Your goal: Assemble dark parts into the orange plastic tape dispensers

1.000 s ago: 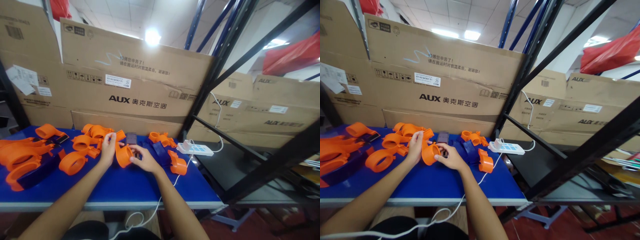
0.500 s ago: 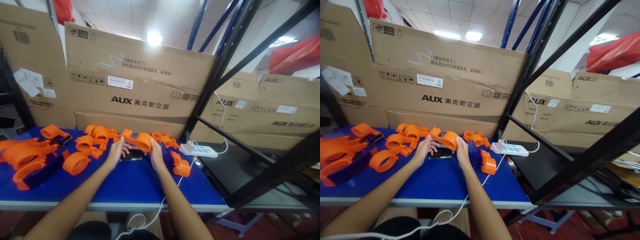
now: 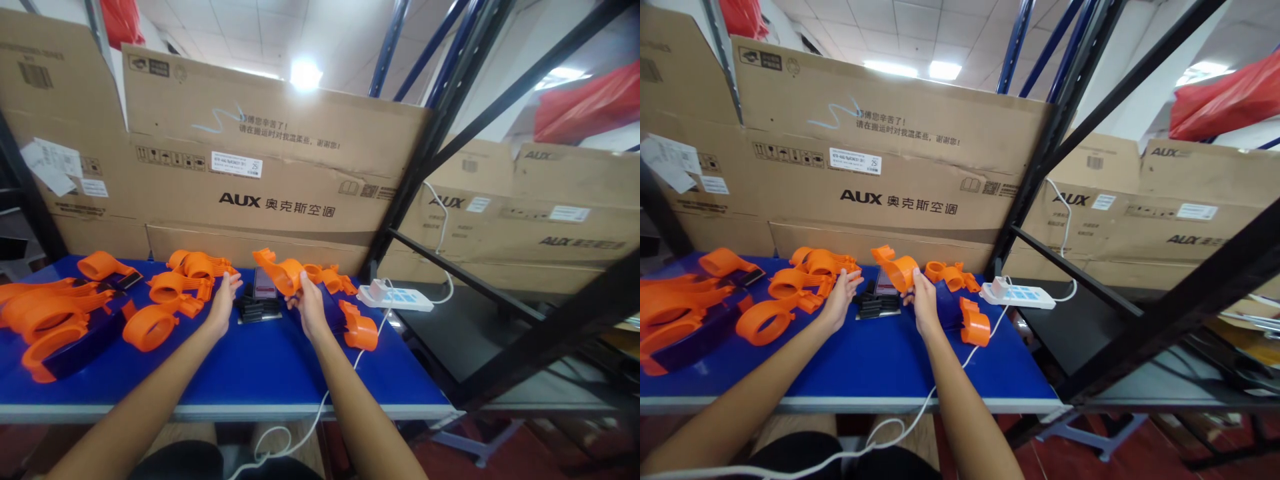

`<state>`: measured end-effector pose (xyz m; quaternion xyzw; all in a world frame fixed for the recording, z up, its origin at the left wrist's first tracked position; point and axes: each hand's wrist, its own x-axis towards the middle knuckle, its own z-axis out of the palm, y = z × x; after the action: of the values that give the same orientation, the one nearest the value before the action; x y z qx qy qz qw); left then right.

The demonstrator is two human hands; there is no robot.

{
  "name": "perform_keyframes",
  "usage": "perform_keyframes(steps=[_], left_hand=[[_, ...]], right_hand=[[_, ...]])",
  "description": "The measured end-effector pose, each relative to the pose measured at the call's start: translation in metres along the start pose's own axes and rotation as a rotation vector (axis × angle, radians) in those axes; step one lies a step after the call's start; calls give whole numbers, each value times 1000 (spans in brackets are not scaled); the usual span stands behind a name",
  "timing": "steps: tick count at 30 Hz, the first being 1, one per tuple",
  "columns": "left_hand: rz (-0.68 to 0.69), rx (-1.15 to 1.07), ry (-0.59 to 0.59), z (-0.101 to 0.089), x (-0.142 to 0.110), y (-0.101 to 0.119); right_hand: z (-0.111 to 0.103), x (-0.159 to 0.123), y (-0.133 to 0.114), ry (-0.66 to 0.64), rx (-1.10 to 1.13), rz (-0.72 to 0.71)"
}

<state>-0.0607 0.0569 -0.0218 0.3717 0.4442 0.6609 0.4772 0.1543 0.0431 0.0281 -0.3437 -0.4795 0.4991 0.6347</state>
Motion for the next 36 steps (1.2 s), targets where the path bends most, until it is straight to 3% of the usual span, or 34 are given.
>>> perform_keyframes(steps=[12, 15, 21, 24, 27, 32, 36], left_hand=[[-88, -73, -39, 3, -4, -2], [22, -99, 43, 1, 0, 4], [479, 73, 258, 2, -8, 25], [584, 217, 146, 5, -20, 37], [556, 260, 28, 0, -27, 51], [571, 430, -63, -35, -17, 86], [642, 848, -62, -96, 19, 132]], right_hand=[[2, -2, 1, -60, -59, 38], [6, -6, 0, -133, -73, 84], [32, -26, 12, -345, -101, 228], [47, -37, 21, -424, -135, 300], [57, -43, 24, -432, -128, 345], [64, -45, 21, -470, -73, 367], [68, -48, 24, -527, -127, 381]])
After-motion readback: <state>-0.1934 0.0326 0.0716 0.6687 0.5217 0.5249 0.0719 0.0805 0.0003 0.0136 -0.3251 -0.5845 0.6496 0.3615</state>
